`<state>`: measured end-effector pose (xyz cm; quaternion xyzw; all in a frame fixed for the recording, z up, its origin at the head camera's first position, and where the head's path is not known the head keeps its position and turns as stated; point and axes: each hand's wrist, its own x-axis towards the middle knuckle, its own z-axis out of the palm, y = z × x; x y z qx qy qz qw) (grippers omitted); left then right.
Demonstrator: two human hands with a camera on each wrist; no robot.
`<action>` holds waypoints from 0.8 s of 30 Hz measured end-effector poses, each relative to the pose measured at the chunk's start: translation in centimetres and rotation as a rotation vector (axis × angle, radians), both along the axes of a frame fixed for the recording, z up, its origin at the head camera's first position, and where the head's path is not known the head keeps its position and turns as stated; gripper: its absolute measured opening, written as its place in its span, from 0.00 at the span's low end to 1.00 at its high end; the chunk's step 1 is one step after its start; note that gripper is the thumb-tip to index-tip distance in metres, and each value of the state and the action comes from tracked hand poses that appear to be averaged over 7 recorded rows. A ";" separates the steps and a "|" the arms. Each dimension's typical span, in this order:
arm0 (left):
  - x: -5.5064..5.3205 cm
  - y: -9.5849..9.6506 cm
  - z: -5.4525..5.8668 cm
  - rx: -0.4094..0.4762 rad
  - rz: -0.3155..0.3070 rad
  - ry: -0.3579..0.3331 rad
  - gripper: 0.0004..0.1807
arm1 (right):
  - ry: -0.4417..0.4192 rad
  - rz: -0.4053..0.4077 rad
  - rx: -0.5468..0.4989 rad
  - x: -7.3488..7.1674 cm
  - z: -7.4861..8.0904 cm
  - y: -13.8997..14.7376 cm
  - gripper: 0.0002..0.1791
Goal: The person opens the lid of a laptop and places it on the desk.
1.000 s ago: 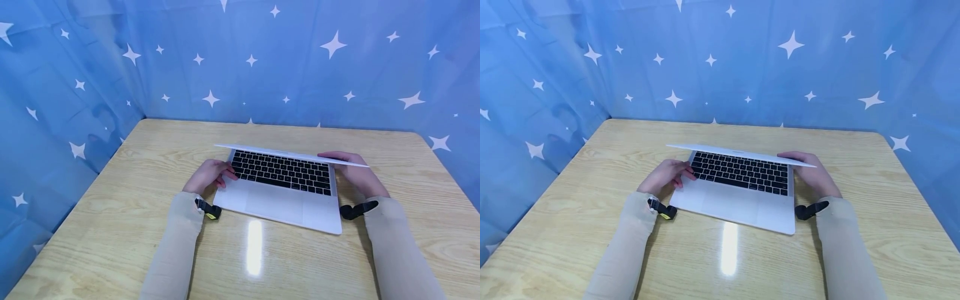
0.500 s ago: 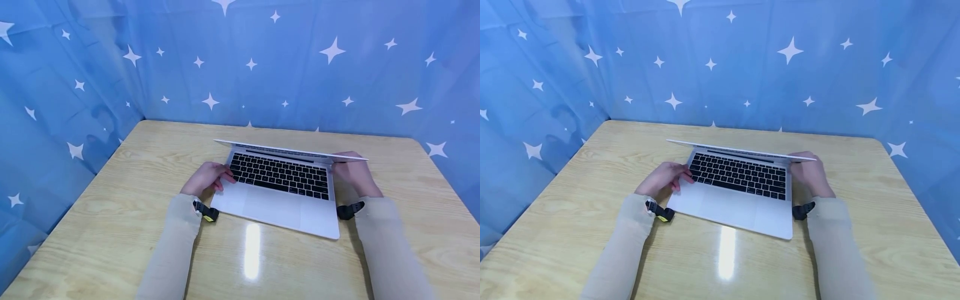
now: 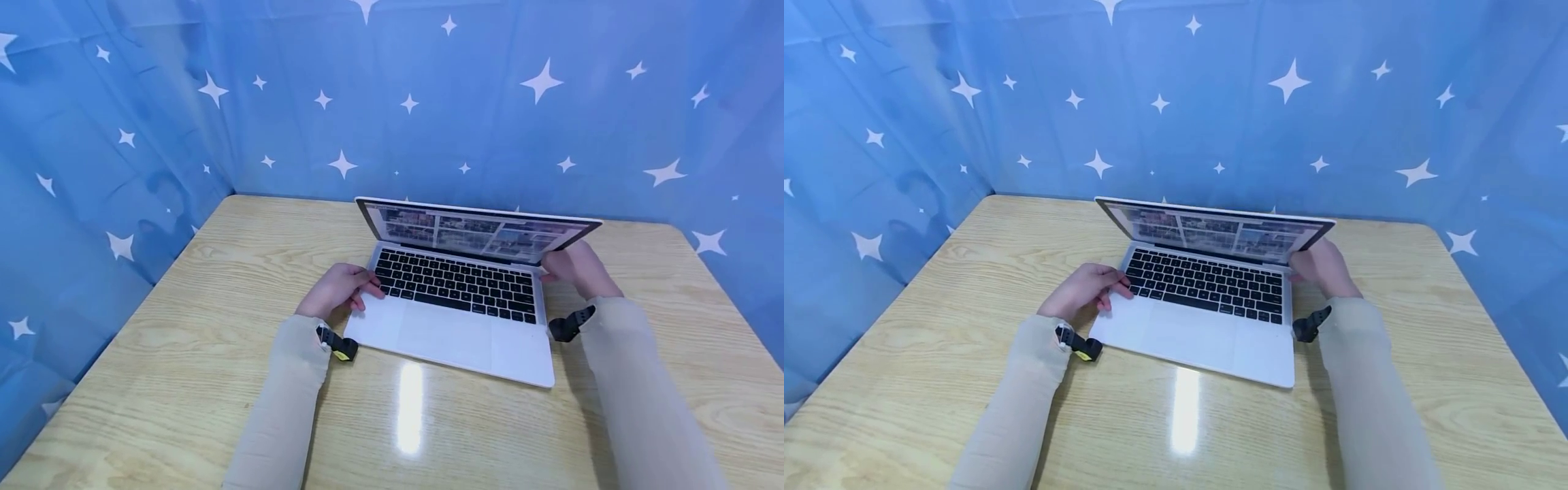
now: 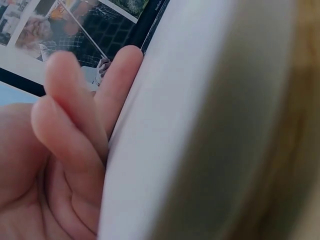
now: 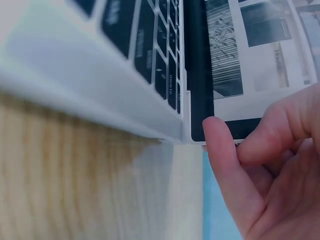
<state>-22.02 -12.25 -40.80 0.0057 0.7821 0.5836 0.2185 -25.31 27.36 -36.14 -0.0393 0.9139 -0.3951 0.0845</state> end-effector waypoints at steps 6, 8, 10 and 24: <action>0.2 -0.5 0.1 -0.018 0.023 -0.018 0.16 | -0.081 -0.010 -0.036 -1.0 0.1 -0.7 0.34; 0.2 -0.6 0.1 -0.018 0.025 -0.025 0.16 | -0.087 -0.014 -0.042 -1.3 0.1 -0.8 0.30; 0.1 -0.6 0.1 -0.020 0.029 -0.031 0.15 | -0.092 -0.016 -0.048 -1.5 0.2 -0.8 0.28; -0.2 0.0 0.0 -0.034 0.015 -0.024 0.15 | -0.222 -0.090 -0.048 -2.5 1.0 -0.2 0.36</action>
